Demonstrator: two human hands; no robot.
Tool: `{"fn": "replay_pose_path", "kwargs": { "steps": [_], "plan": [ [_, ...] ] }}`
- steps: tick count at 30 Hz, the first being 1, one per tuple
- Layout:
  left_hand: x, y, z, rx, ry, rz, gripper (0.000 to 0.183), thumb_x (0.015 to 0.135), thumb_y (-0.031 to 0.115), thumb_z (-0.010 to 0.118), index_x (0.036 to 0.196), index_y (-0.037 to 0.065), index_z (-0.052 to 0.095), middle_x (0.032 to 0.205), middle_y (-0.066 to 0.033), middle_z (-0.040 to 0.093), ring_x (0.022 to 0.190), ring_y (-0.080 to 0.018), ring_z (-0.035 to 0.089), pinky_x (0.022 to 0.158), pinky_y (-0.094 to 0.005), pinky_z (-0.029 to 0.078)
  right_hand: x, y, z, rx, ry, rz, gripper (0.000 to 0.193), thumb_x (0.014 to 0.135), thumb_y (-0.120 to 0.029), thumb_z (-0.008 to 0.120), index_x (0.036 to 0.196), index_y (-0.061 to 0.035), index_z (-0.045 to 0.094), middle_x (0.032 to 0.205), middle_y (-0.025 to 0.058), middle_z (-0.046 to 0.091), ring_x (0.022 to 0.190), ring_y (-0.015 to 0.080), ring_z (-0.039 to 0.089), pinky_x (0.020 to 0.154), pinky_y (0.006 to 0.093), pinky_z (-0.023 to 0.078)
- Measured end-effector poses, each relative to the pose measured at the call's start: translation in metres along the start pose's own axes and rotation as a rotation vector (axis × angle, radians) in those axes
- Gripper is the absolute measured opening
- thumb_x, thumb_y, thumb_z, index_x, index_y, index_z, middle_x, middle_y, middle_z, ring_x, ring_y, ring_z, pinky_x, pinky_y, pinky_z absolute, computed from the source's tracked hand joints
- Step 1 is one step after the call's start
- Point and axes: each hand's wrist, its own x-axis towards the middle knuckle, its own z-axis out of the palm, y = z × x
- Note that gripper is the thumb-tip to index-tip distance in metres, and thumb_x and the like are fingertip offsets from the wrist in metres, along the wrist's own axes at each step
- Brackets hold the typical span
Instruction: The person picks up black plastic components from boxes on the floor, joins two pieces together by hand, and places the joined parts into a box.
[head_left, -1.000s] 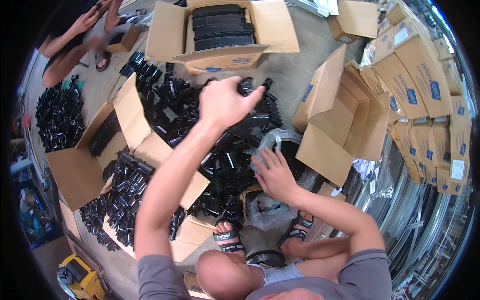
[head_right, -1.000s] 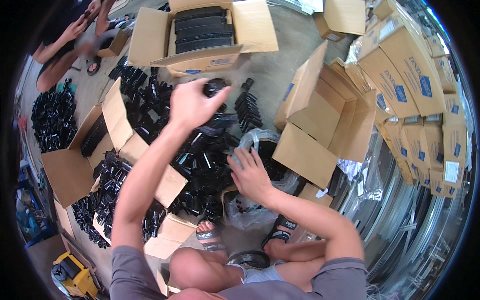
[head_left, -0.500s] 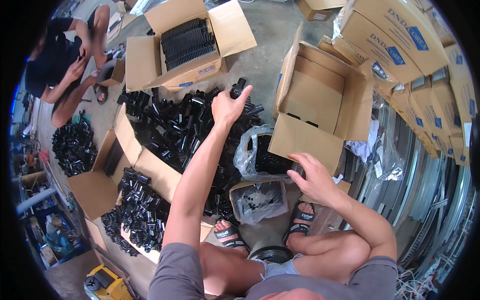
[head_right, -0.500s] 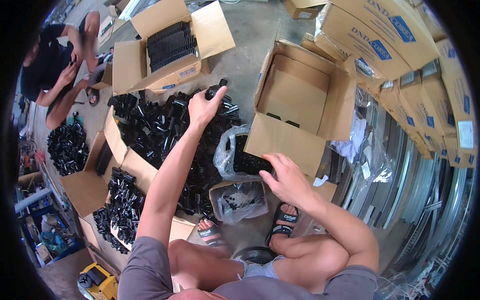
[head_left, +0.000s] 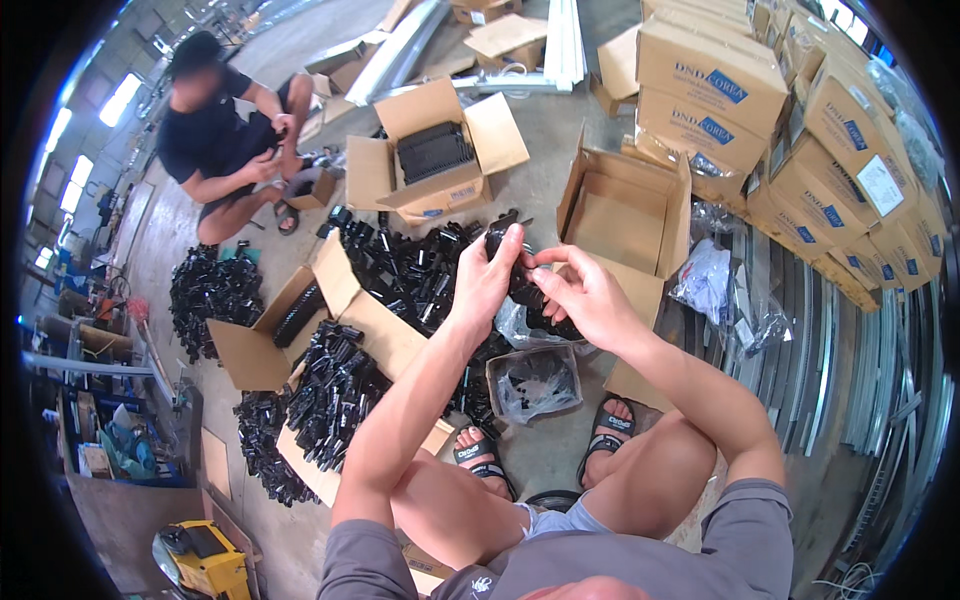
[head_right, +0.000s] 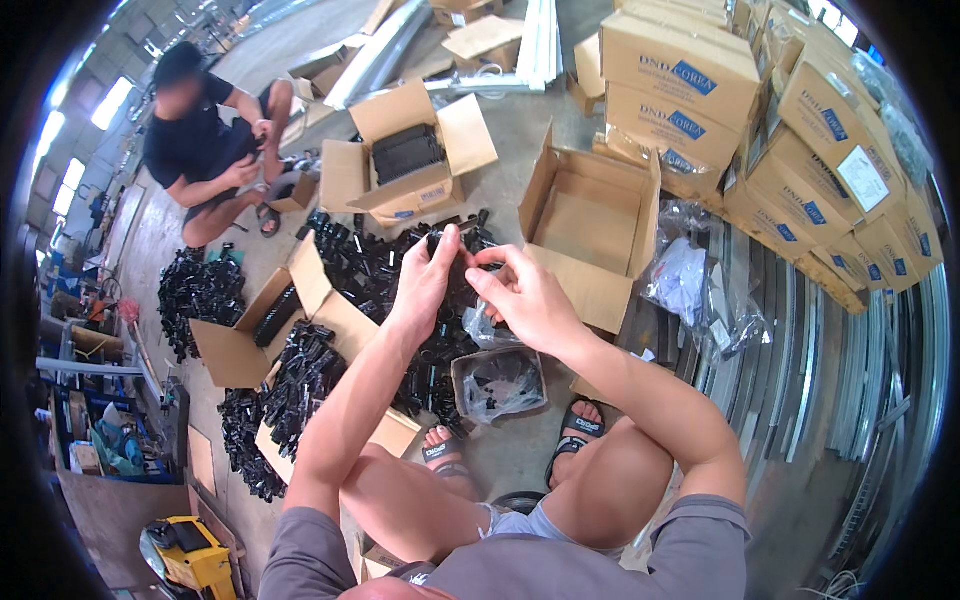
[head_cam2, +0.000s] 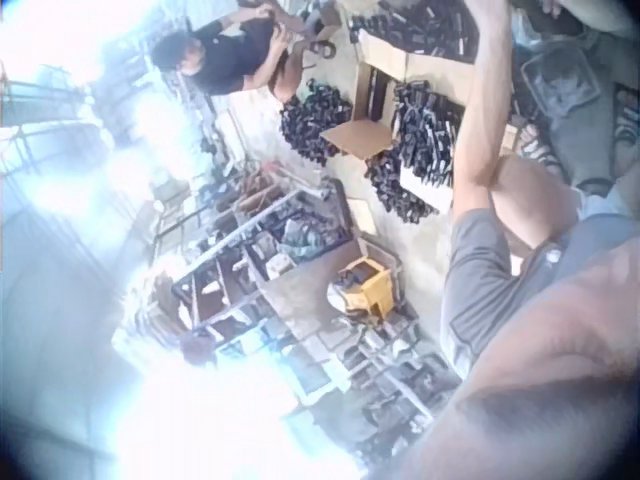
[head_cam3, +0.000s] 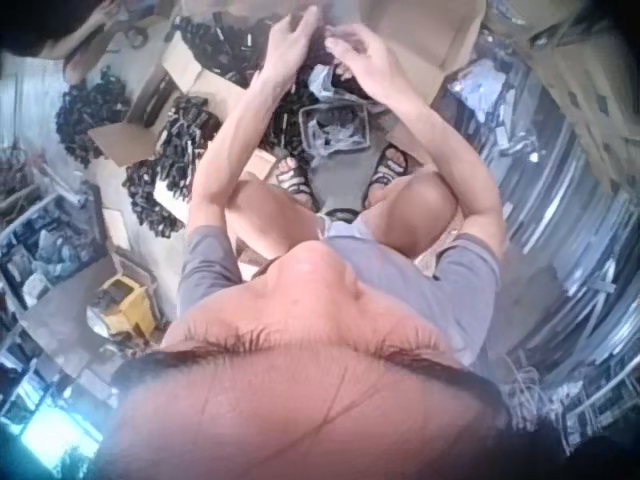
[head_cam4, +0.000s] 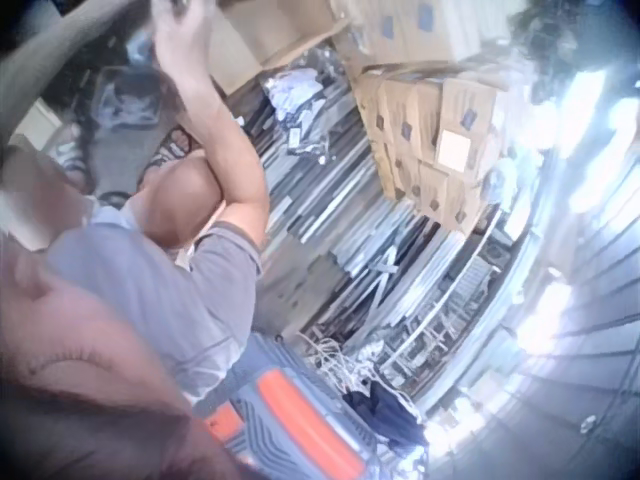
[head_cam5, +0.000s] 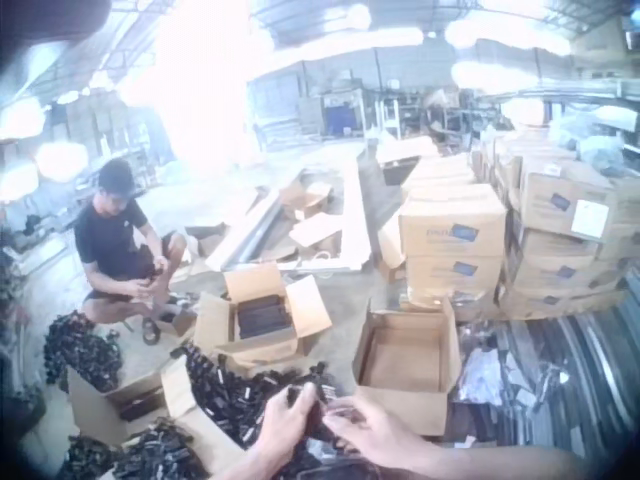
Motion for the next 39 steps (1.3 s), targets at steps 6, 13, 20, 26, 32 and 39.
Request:
{"fn": "replay_pose_path", "kwargs": {
  "steps": [6,13,20,26,32,39],
  "plan": [
    [-0.081,0.047,-0.001,-0.064,0.222,0.18,0.038,0.102,0.045,0.056,0.094,0.008,0.059,0.076,0.0012,0.056,0.071,-0.0087,0.053,0.066,-0.0255,0.045,-0.061,-0.059,0.045,-0.196,-0.106,-0.128,0.049,0.092,-0.036,0.071,0.12,0.0032,0.06,0.094,0.015,0.072,0.08,0.0203,0.071,0.072,0.0349,0.056],
    [-0.129,0.073,-0.014,-0.328,0.257,0.166,0.052,0.106,0.053,0.04,0.112,0.005,0.058,0.088,-0.0014,0.058,0.08,-0.0114,0.055,0.075,-0.0287,0.047,-0.096,-0.098,0.078,-0.487,-0.013,-0.357,0.036,0.087,-0.019,0.071,0.115,0.0024,0.064,0.094,0.0194,0.073,0.079,0.0267,0.072,0.075,0.0364,0.056],
    [-0.136,0.069,-0.038,-0.433,0.067,0.13,0.039,0.108,0.032,0.043,0.13,0.002,0.053,0.116,-0.0092,0.065,0.112,-0.0174,0.062,0.092,-0.0333,0.055,-0.07,-0.082,0.071,-0.321,0.302,-0.406,0.029,0.089,-0.004,0.066,0.118,-0.001,0.065,0.099,0.0194,0.073,0.085,0.0283,0.073,0.075,0.0366,0.056],
    [-0.137,0.037,-0.065,-0.536,-0.124,-0.084,0.04,0.101,0.028,0.06,0.132,0.003,0.06,0.113,-0.0038,0.068,0.108,-0.0159,0.066,0.096,-0.0329,0.057,-0.06,-0.066,0.063,-0.603,0.37,-0.895,0.03,0.088,0.004,0.065,0.117,-0.0037,0.068,0.102,0.0144,0.073,0.09,0.0282,0.071,0.075,0.0381,0.056],
    [-0.142,0.021,-0.075,-0.61,-0.178,-0.192,0.039,0.095,0.019,0.069,0.13,0.002,0.061,0.116,-0.0048,0.069,0.106,-0.0152,0.065,0.099,-0.0372,0.056,-0.041,-0.039,0.067,-0.426,0.235,-0.891,0.03,0.085,0.012,0.064,0.113,0.0002,0.067,0.105,0.015,0.073,0.094,0.0273,0.072,0.079,0.0347,0.058],
    [-0.134,0.013,-0.082,-0.653,-0.195,-0.267,0.04,0.09,0.015,0.075,0.125,0.0,0.064,0.118,-0.0085,0.069,0.107,-0.0183,0.067,0.1,-0.0372,0.053,-0.036,-0.026,0.078,-0.367,0.255,-0.831,0.023,0.086,0.012,0.065,0.107,0.0021,0.067,0.105,0.017,0.073,0.096,0.0267,0.073,0.083,0.0319,0.057]
  ]
}}
